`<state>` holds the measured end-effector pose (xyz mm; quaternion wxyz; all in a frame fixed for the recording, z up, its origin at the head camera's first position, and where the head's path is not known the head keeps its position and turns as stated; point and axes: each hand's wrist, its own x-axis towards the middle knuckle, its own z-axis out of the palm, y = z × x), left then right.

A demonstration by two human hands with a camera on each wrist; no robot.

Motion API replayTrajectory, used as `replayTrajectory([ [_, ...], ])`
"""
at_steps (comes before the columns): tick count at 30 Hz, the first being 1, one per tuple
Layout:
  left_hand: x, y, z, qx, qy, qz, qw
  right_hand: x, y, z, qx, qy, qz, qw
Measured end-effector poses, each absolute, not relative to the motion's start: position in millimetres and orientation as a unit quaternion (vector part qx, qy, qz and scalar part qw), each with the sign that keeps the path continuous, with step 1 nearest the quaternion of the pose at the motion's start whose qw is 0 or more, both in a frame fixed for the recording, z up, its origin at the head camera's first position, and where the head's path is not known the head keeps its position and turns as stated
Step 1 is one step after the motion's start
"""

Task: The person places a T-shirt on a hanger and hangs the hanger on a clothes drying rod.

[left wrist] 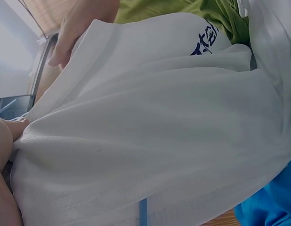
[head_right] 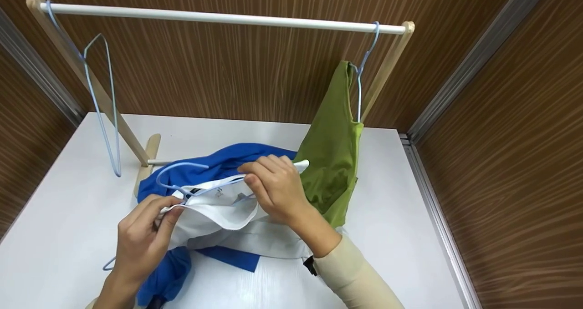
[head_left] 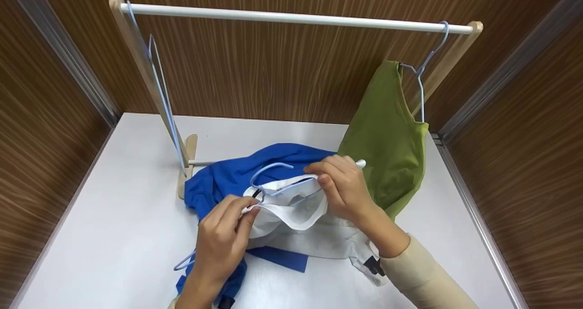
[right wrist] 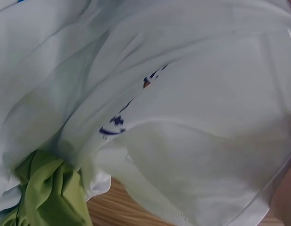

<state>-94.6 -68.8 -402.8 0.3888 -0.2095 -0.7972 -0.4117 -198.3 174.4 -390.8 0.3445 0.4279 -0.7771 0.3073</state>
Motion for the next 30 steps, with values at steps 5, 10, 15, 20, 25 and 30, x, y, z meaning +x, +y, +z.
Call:
replayTrajectory([
  [5, -94, -71, -403, -0.208, -0.797, -0.413, 0.39, -204, 185, -396, 0.4, -0.795, 0.321, 0.324],
  [10, -93, -73, -403, -0.204, -0.793, -0.415, 0.396, -209, 195, -400, 0.372, -0.8, 0.361, 0.302],
  [15, -93, -74, -403, -0.202, -0.792, -0.418, 0.397, -213, 200, -404, 0.367, -0.797, 0.369, 0.306],
  [20, -92, -74, -403, -0.203, -0.793, -0.42, 0.392, -213, 199, -401, 0.368, -0.793, 0.353, 0.334],
  [25, -92, -72, -402, -0.209, -0.793, -0.418, 0.391, -205, 182, -393, 0.414, -0.761, 0.325, 0.379],
  [30, -92, -69, -401, -0.215, -0.794, -0.426, 0.378, -199, 167, -387, 0.473, -0.75, 0.278, 0.37],
])
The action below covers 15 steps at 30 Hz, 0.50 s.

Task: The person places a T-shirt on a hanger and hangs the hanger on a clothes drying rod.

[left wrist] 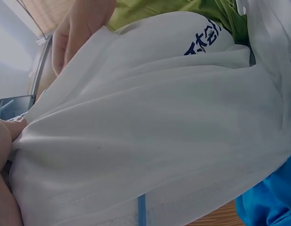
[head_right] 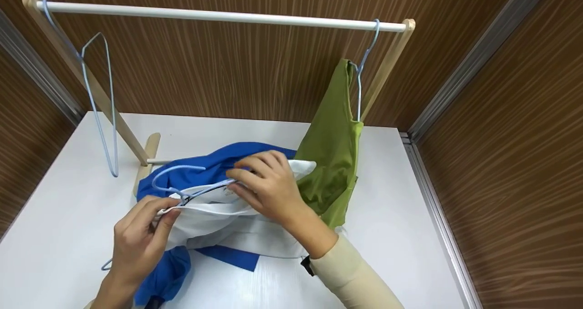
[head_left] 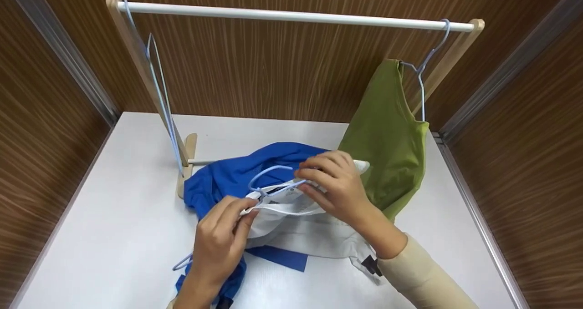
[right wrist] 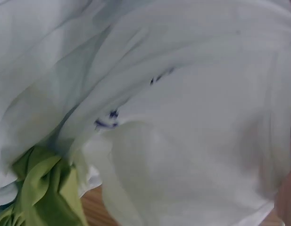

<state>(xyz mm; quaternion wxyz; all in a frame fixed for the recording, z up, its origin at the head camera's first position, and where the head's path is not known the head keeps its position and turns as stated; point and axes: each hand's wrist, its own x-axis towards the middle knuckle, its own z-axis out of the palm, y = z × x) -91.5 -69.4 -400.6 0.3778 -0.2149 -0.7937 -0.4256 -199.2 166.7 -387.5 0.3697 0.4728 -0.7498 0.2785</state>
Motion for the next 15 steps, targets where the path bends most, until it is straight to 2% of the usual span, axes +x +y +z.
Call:
replayTrajectory([
  [15, -77, -92, -402, -0.208, -0.839, -0.38, 0.329, -206, 167, -372, 0.443, -0.752, 0.316, 0.372],
])
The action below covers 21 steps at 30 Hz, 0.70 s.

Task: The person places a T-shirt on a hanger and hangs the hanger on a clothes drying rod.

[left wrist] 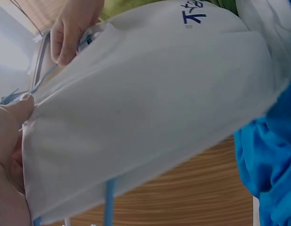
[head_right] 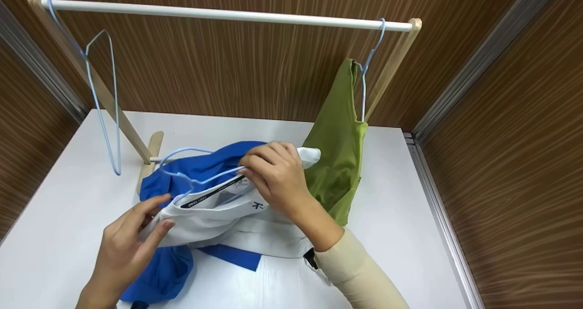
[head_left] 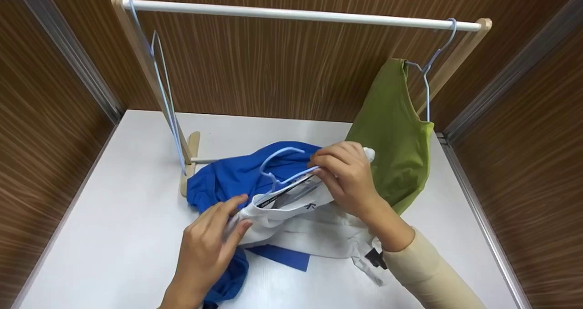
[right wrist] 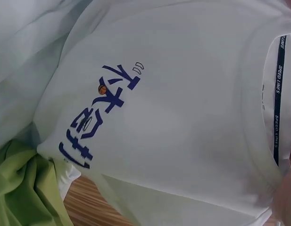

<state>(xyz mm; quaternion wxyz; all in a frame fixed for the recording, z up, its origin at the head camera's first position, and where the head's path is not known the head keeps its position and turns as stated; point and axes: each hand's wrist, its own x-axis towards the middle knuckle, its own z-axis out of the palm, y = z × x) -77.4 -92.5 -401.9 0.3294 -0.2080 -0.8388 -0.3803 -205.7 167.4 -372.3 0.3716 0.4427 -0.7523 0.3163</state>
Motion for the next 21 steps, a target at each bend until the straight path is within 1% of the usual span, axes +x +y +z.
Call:
replayTrajectory([
  [9, -73, -107, -410, -0.207, -0.839, -0.377, 0.334, -206, 174, -367, 0.425, -0.758, 0.327, 0.371],
  [16, -71, -118, -410, -0.241, -0.798, -0.392, 0.389, -209, 179, -366, 0.419, -0.753, 0.336, 0.382],
  [21, -69, -124, -415, -0.239, -0.795, -0.401, 0.387, -212, 181, -367, 0.403, -0.752, 0.34, 0.395],
])
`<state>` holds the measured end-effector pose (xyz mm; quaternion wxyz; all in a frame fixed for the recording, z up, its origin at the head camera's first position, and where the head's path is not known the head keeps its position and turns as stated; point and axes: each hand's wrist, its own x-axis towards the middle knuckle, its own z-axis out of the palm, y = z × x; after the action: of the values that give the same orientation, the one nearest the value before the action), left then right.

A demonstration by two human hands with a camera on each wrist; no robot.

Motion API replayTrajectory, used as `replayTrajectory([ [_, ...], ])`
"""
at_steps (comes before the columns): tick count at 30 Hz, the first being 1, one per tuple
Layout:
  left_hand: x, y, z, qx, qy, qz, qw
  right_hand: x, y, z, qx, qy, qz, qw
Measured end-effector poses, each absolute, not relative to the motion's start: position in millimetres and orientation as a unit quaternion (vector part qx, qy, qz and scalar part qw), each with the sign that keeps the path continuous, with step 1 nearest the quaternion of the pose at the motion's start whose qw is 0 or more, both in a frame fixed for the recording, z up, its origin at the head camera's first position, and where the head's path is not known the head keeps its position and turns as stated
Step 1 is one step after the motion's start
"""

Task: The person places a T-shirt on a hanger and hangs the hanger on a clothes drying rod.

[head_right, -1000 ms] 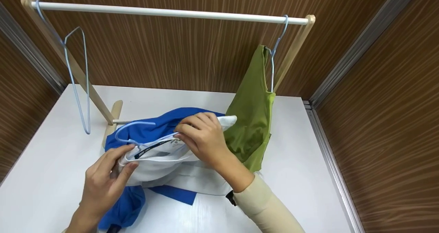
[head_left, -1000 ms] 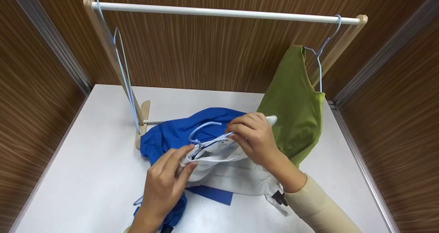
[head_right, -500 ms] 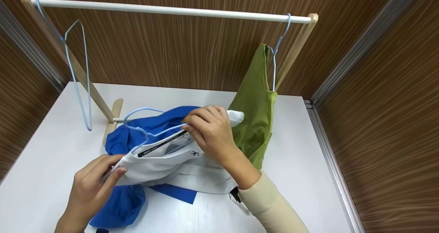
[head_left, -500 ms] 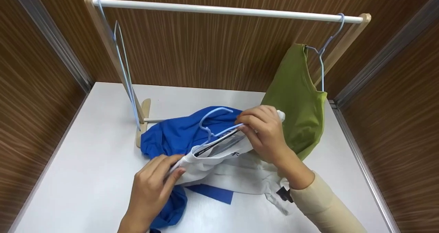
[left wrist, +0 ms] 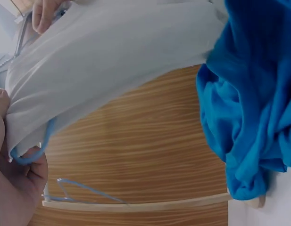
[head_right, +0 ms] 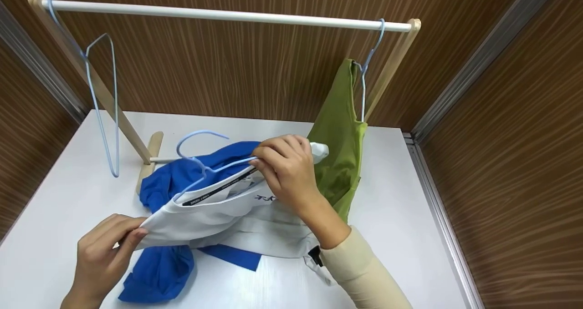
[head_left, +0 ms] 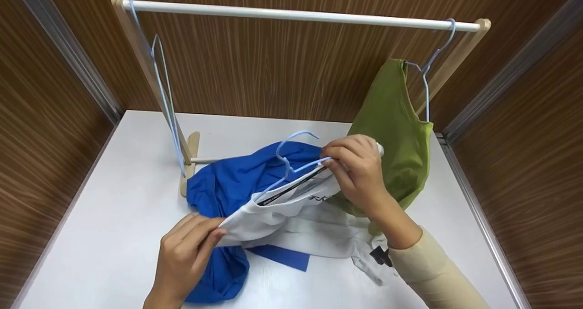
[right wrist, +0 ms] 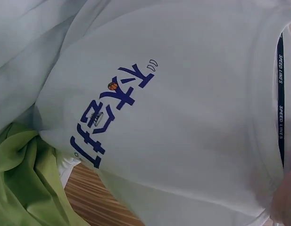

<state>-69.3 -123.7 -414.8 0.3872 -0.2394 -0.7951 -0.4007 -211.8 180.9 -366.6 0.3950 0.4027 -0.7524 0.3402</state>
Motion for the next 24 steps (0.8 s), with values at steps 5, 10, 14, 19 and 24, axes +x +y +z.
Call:
replayTrajectory([
  [5, -68, -129, -423, -0.23, -0.804, -0.395, 0.381, -214, 184, -366, 0.376, -0.763, 0.346, 0.395],
  [10, -69, -131, -429, -0.233, -0.807, -0.394, 0.372, -213, 187, -365, 0.361, -0.774, 0.357, 0.379],
  [14, -68, -133, -430, -0.235, -0.811, -0.392, 0.365, -212, 188, -364, 0.357, -0.776, 0.366, 0.369],
  [19, -68, -137, -425, -0.217, -0.861, -0.358, 0.289, -213, 190, -364, 0.355, -0.783, 0.363, 0.359],
  [24, -71, -134, -414, -0.187, -0.905, -0.329, 0.197, -213, 187, -364, 0.372, -0.778, 0.364, 0.351],
])
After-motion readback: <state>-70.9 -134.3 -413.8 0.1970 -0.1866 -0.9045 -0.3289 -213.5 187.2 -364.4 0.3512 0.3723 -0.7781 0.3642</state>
